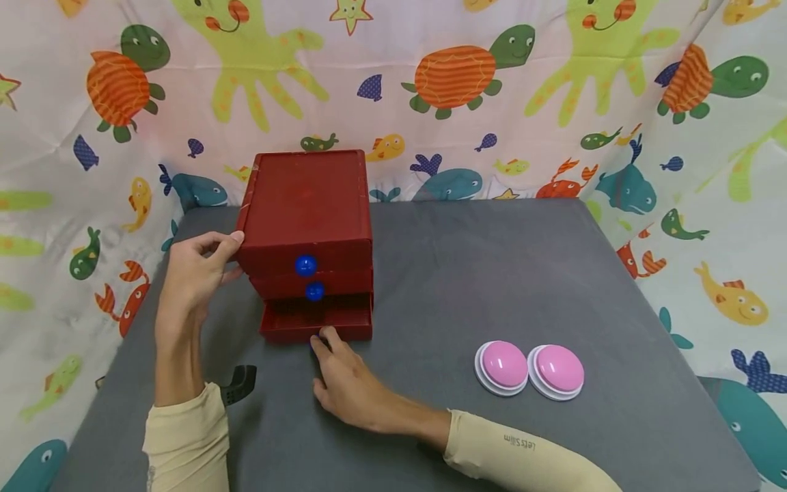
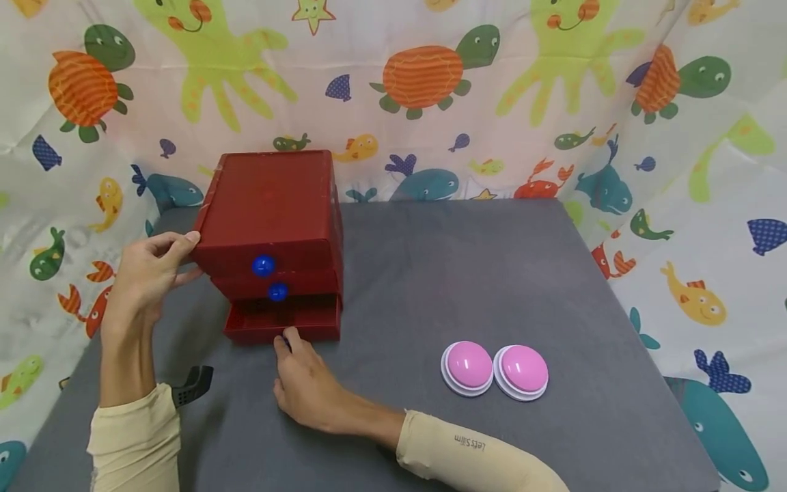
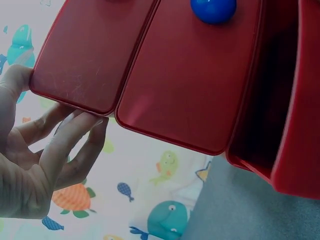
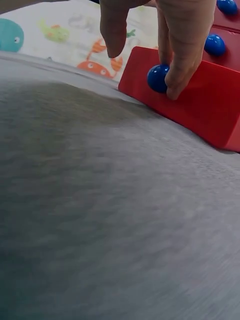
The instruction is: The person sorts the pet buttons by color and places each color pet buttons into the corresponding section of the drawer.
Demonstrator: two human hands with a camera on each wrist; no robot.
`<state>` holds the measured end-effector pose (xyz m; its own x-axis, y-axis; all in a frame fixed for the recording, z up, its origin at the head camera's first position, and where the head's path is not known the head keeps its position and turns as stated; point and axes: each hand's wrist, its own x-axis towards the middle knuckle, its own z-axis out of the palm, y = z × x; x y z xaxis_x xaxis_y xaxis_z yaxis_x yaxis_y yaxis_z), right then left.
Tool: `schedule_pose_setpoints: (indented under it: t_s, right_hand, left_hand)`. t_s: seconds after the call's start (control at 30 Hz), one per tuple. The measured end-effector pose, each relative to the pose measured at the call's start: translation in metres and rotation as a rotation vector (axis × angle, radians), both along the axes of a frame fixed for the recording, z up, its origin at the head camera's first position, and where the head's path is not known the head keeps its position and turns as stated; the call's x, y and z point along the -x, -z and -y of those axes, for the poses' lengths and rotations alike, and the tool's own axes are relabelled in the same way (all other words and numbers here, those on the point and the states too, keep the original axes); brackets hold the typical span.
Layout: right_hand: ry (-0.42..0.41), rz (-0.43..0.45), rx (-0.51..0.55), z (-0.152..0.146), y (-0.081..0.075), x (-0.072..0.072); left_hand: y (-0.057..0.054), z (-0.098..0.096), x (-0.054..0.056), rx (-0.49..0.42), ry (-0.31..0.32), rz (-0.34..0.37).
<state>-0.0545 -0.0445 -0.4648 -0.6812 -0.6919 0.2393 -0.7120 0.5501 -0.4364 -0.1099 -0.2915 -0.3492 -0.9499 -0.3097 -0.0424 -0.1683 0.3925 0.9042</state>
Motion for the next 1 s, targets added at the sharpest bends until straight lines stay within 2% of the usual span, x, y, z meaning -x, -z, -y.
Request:
schedule_pose_setpoints:
  t_s: [0.17,0.33,0.4,0.6,0.73,0.87,1.0]
  right_hand:
    - [-0.018,-0.049,-0.016,0.000,0.005,-0.019]
    - [0.005,-0.208,-0.003,0.002,0.010,-0.026]
    - [0.008,-0.244,-0.007,0.001,0.009,-0.026]
    - [-0.005,-0.153,-0.119,0.004,0.003,-0.018]
    - [-0.018,-0.195,-0.190,0.005,0.006,-0.017]
    - [-0.002,-0.260,-0.157,0.003,0.008,-0.018]
    - [-0.003,-0.238,-0.111,0.000,0.004,-0.023]
  left_hand:
    - [0.004,0.005,-0.004,-0.005,-0.003,0.026]
    - [0.003,0.006,-0.005,0.006,-0.007,0.014]
    - [0.002,0.006,-0.004,0.007,-0.008,0.011]
    - [0.002,0.004,-0.001,-0.001,-0.002,0.011]
    - [0.004,0.002,0.002,-0.005,0.011,0.014]
    - [0.004,0.001,0.004,-0.005,0.014,0.011]
    - [0.002,0.001,0.005,0.000,0.009,0.001]
